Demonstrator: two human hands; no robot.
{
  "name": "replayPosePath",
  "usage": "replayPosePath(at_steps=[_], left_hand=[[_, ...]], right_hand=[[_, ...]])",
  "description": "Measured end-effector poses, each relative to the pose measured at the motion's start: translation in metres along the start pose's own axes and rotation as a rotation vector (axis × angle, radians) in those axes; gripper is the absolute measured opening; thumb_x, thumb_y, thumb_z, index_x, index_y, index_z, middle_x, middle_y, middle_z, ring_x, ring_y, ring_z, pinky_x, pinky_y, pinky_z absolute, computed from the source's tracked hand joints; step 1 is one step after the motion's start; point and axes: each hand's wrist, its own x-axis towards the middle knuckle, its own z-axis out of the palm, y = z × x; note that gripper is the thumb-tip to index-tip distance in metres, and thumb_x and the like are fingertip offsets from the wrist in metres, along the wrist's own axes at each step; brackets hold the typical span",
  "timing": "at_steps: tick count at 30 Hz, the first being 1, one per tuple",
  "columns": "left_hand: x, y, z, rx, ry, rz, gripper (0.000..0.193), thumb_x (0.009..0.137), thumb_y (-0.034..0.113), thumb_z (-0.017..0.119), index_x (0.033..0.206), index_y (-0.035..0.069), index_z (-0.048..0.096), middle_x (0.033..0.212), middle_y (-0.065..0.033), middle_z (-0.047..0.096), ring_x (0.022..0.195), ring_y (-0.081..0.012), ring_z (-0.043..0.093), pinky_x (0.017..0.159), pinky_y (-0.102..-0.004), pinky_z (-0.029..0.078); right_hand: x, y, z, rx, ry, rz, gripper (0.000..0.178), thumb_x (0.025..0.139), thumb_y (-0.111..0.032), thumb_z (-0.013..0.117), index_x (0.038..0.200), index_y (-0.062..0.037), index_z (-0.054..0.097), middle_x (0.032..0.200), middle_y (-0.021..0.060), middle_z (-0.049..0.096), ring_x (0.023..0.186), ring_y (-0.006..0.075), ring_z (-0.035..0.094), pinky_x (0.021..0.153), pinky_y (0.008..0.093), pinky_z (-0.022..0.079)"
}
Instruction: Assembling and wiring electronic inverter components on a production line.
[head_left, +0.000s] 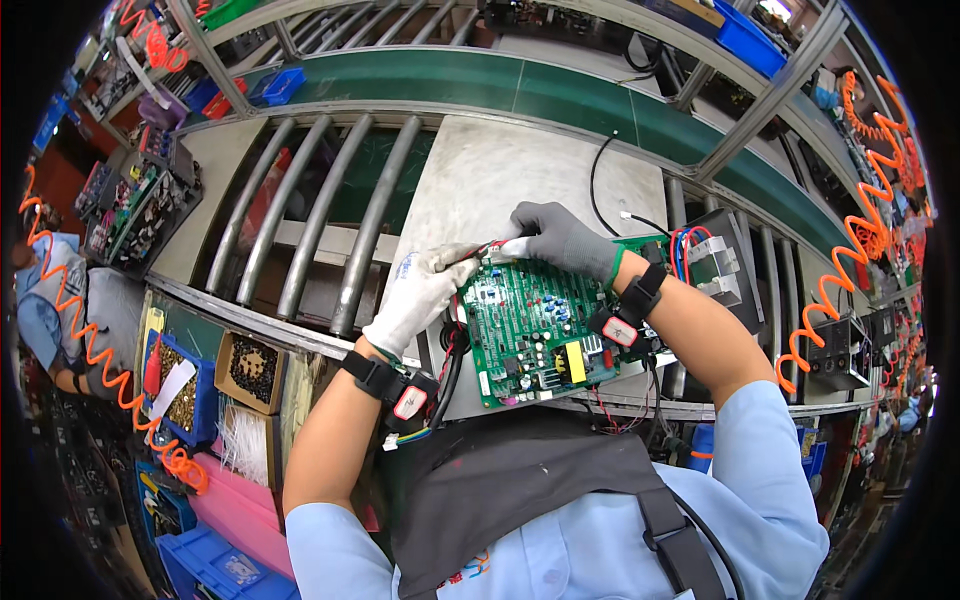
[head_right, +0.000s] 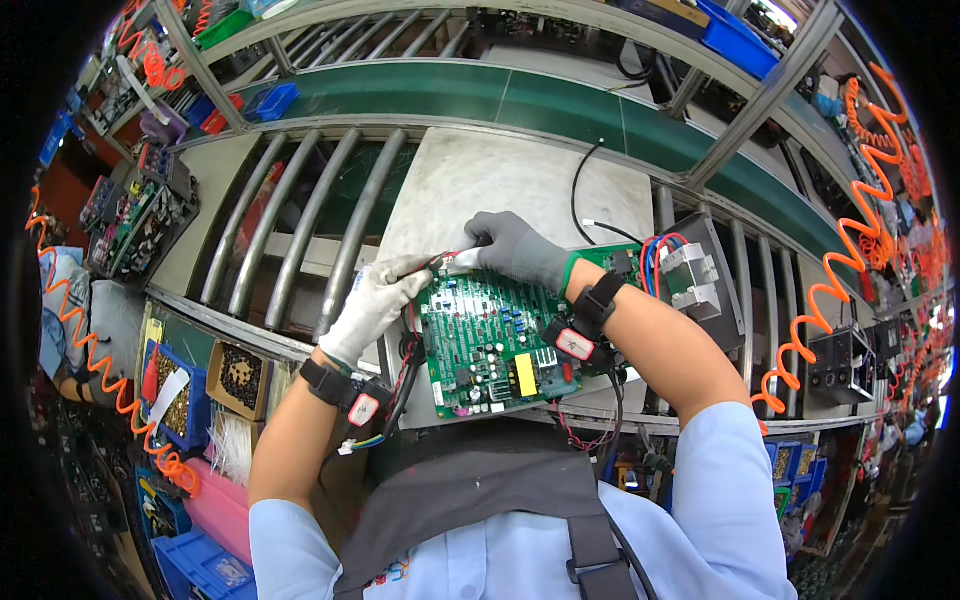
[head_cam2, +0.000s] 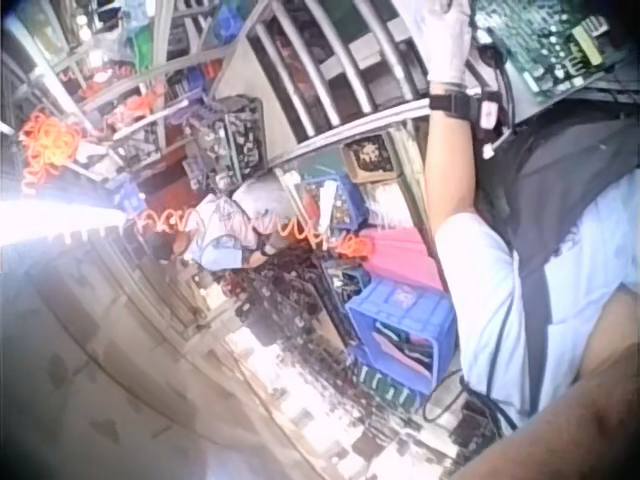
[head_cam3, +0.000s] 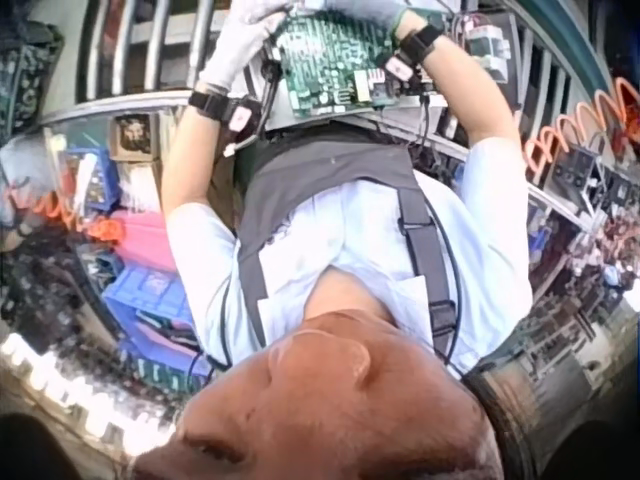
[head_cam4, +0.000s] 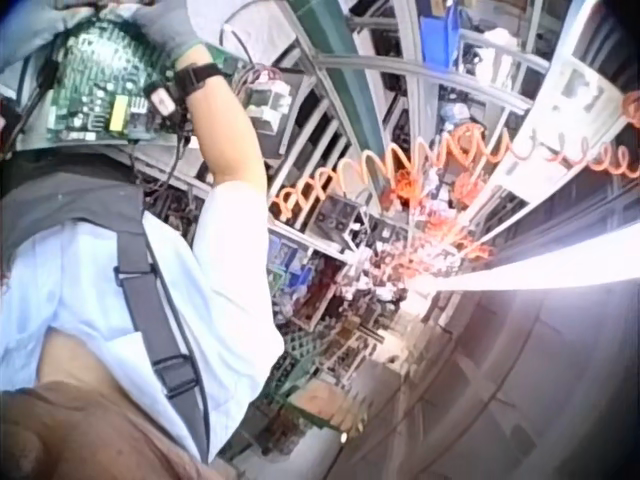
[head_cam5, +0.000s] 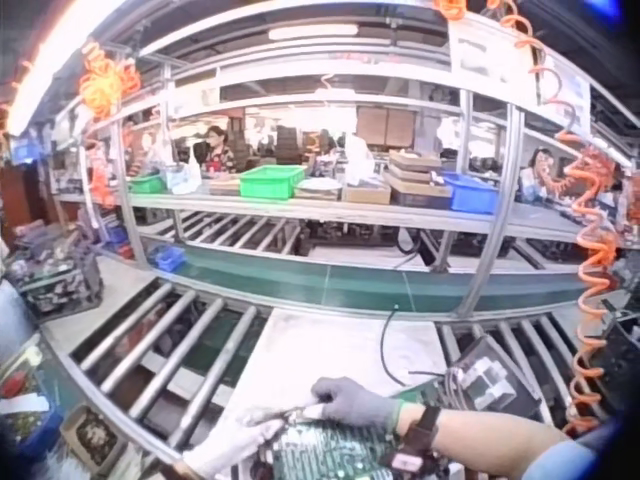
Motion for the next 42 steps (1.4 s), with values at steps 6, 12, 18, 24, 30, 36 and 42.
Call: replayPosePath(at_steps=[6, 12, 18, 24, 30, 36, 42], left_hand=[[-0.003, 0.014, 0.004, 0.015, -0.148, 0.048, 0.037, 0.093, 0.005, 0.056, 0.129, -0.005, 0.054, 0.123, -0.0099, 0.059, 0.112, -0.0142, 0.055, 0.095, -0.025, 0.043], [-0.001, 0.018, 0.001, 0.12, -0.165, -0.046, 0.039, 0.094, 0.011, 0.055, 0.13, -0.002, 0.053, 0.126, -0.0094, 0.057, 0.115, -0.0149, 0.054, 0.095, -0.0255, 0.043], [-0.002, 0.016, 0.002, 0.273, -0.136, 0.018, 0.038, 0.095, 0.016, 0.055, 0.128, -0.003, 0.055, 0.12, -0.0083, 0.058, 0.11, -0.0142, 0.054, 0.095, -0.0262, 0.041], [-0.002, 0.017, 0.0, 0.28, -0.157, 0.0, 0.038, 0.095, 0.016, 0.053, 0.128, -0.003, 0.054, 0.12, -0.0113, 0.058, 0.113, -0.0162, 0.053, 0.097, -0.0275, 0.04], [-0.005, 0.025, 0.002, 0.714, -0.162, 0.188, 0.037, 0.09, 0.014, 0.053, 0.123, -0.002, 0.058, 0.118, -0.0175, 0.061, 0.11, -0.0289, 0.057, 0.096, -0.035, 0.043], [-0.002, 0.014, 0.002, 0.768, -0.146, 0.344, 0.035, 0.088, 0.01, 0.053, 0.12, -0.002, 0.059, 0.115, -0.0193, 0.061, 0.107, -0.0335, 0.058, 0.093, -0.0383, 0.045], [-0.002, 0.032, 0.0, 0.69, -0.209, 0.162, 0.036, 0.089, 0.013, 0.054, 0.121, -0.001, 0.059, 0.122, -0.0184, 0.058, 0.11, -0.0334, 0.057, 0.095, -0.0379, 0.044]], right_hand=[[0.001, 0.014, -0.007, -0.036, -0.049, -0.051, 0.029, 0.078, -0.023, 0.074, 0.091, 0.0, 0.063, 0.078, 0.0075, 0.062, 0.075, 0.0139, 0.056, 0.069, 0.0308, 0.045], [-0.004, 0.003, -0.009, -0.035, -0.063, -0.027, 0.021, 0.08, -0.019, 0.073, 0.09, -0.0012, 0.066, 0.082, 0.0039, 0.063, 0.079, 0.0105, 0.057, 0.074, 0.0272, 0.045], [-0.006, 0.004, -0.006, -0.07, -0.02, -0.116, 0.02, 0.078, -0.019, 0.074, 0.084, -0.0016, 0.066, 0.082, 0.0067, 0.06, 0.079, 0.0157, 0.058, 0.074, 0.0288, 0.045], [-0.003, -0.001, -0.006, -0.146, -0.044, -0.109, 0.03, 0.076, -0.028, 0.076, 0.084, -0.002, 0.063, 0.08, 0.012, 0.059, 0.076, 0.0211, 0.058, 0.069, 0.0337, 0.045], [0.0, -0.015, -0.011, -0.165, -0.164, 0.005, 0.026, 0.075, -0.026, 0.075, 0.082, -0.0028, 0.066, 0.079, 0.0129, 0.065, 0.074, 0.0249, 0.063, 0.068, 0.0351, 0.048], [0.008, -0.023, -0.007, -0.398, -0.193, 0.08, 0.021, 0.074, -0.018, 0.073, 0.084, -0.0012, 0.065, 0.072, 0.0105, 0.065, 0.069, 0.019, 0.063, 0.068, 0.0314, 0.048], [0.009, -0.01, -0.013, -0.236, -0.241, 0.141, 0.031, 0.076, -0.028, 0.076, 0.095, -0.0054, 0.07, 0.082, 0.0109, 0.069, 0.08, 0.0191, 0.066, 0.072, 0.0322, 0.05]])
